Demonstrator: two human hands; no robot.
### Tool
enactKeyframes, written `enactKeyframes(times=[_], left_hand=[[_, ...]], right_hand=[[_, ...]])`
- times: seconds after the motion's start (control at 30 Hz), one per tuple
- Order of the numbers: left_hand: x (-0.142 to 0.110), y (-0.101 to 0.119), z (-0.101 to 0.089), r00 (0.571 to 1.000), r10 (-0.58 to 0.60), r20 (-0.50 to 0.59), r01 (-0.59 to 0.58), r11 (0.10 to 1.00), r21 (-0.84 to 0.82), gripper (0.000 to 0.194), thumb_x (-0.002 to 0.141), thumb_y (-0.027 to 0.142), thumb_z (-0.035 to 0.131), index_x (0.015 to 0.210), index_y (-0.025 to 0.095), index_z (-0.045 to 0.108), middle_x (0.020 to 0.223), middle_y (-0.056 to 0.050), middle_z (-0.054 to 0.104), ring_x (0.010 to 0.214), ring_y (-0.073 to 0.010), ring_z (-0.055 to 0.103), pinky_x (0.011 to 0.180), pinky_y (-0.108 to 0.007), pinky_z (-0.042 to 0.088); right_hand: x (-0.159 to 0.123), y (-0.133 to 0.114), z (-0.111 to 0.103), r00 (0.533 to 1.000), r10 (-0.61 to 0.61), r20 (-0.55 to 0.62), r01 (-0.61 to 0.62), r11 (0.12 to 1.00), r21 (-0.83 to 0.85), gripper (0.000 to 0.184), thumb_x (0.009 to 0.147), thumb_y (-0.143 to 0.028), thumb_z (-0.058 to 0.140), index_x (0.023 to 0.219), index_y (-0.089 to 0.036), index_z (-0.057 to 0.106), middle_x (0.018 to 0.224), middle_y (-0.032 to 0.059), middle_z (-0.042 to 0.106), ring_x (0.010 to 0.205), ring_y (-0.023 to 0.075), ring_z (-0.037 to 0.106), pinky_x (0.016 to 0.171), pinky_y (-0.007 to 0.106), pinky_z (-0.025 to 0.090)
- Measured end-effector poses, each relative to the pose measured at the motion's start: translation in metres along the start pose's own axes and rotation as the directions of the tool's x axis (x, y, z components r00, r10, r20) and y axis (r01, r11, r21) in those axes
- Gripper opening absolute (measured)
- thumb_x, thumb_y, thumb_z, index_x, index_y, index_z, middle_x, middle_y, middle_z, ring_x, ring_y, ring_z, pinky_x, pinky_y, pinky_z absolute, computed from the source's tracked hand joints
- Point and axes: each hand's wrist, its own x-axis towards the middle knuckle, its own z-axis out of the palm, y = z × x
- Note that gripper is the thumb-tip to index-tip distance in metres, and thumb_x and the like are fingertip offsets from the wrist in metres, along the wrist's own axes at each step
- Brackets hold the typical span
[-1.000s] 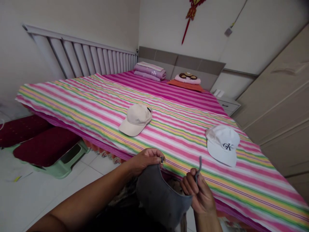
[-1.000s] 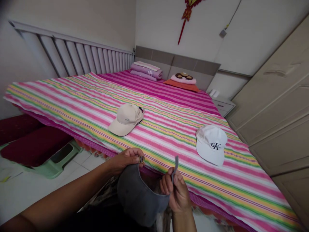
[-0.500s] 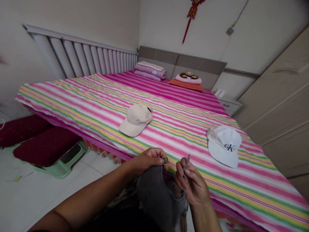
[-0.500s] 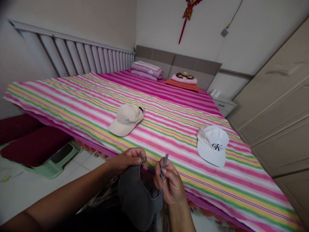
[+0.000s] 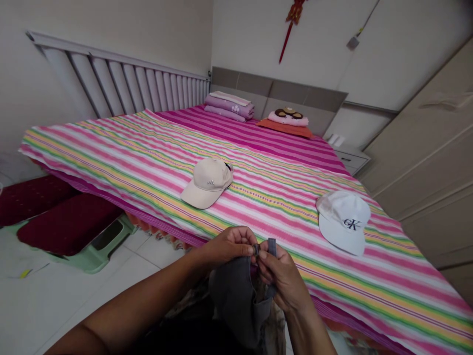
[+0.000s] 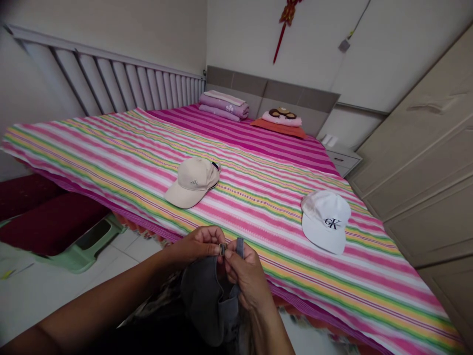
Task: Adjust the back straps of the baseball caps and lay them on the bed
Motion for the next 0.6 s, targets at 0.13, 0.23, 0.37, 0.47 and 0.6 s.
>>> enactKeyframes(times=[0.13, 0.23, 0.37, 0.47, 0.6], left_hand=[[0.001, -0.001, 0.0, 1.0, -0.009, 0.013, 0.009, 1.0, 0.0, 0.027, 0.062, 0.027, 0.073, 0.076, 0.012, 0.056, 0.065, -0.003, 0.064, 0.06, -0.0097, 0.059, 0.059, -0.019, 0.043], [0.001, 0.002, 0.001, 1.0, -0.001, 0.009, 0.001, 1.0, 0.019, 0.027, 0.062, 0.028, 0.073, 0.075, 0.011, 0.056, 0.065, -0.003, 0.064, 0.06, -0.0101, 0.06, 0.06, -0.02, 0.043], [-0.003, 0.01, -0.003, 0.999, -0.006, -0.036, 0.007, 1.0, 0.026, 0.027, 0.061, 0.028, 0.073, 0.075, 0.011, 0.056, 0.06, -0.003, 0.064, 0.051, -0.008, 0.056, 0.051, -0.017, 0.039], [-0.007, 0.015, -0.011, 0.996, 0.05, -0.078, -0.05, 0.999, 0.002, 0.027, 0.06, 0.028, 0.074, 0.072, 0.011, 0.056, 0.058, -0.004, 0.064, 0.052, -0.0107, 0.058, 0.052, -0.019, 0.041], [-0.005, 0.019, -0.016, 0.982, 0.112, -0.152, -0.12, 0.992, -0.046, 0.029, 0.059, 0.029, 0.074, 0.073, 0.012, 0.056, 0.057, -0.004, 0.063, 0.056, -0.0133, 0.06, 0.056, -0.022, 0.044]], right_hand=[[0.0, -0.001, 0.001, 1.0, -0.011, 0.015, 0.011, 1.0, -0.017, 0.021, 0.066, -0.028, 0.068, 0.068, -0.016, 0.05, 0.046, -0.0061, 0.05, 0.036, 0.0017, 0.025, 0.036, 0.016, 0.013], [0.001, -0.004, 0.001, 0.999, -0.022, 0.038, 0.022, 1.0, 0.001, 0.02, 0.067, -0.028, 0.067, 0.068, -0.016, 0.05, 0.044, -0.0066, 0.048, 0.035, 0.0019, 0.023, 0.036, 0.016, 0.013], [0.0, -0.013, -0.005, 0.997, -0.063, 0.049, 0.062, 0.998, 0.02, 0.02, 0.074, -0.035, 0.062, 0.07, -0.017, 0.053, 0.042, -0.0089, 0.04, 0.035, 0.0022, 0.018, 0.036, 0.017, 0.013], [-0.002, -0.022, -0.011, 0.989, -0.139, 0.041, 0.139, 0.99, 0.01, 0.027, 0.078, -0.043, 0.055, 0.076, -0.017, 0.056, 0.046, -0.0069, 0.043, 0.035, 0.0025, 0.019, 0.036, 0.019, 0.014], [-0.003, -0.033, -0.012, 0.97, -0.244, 0.011, 0.245, 0.969, -0.038, 0.039, 0.077, -0.053, 0.051, 0.088, -0.016, 0.06, 0.056, -0.0027, 0.051, 0.035, 0.0018, 0.021, 0.037, 0.02, 0.016]])
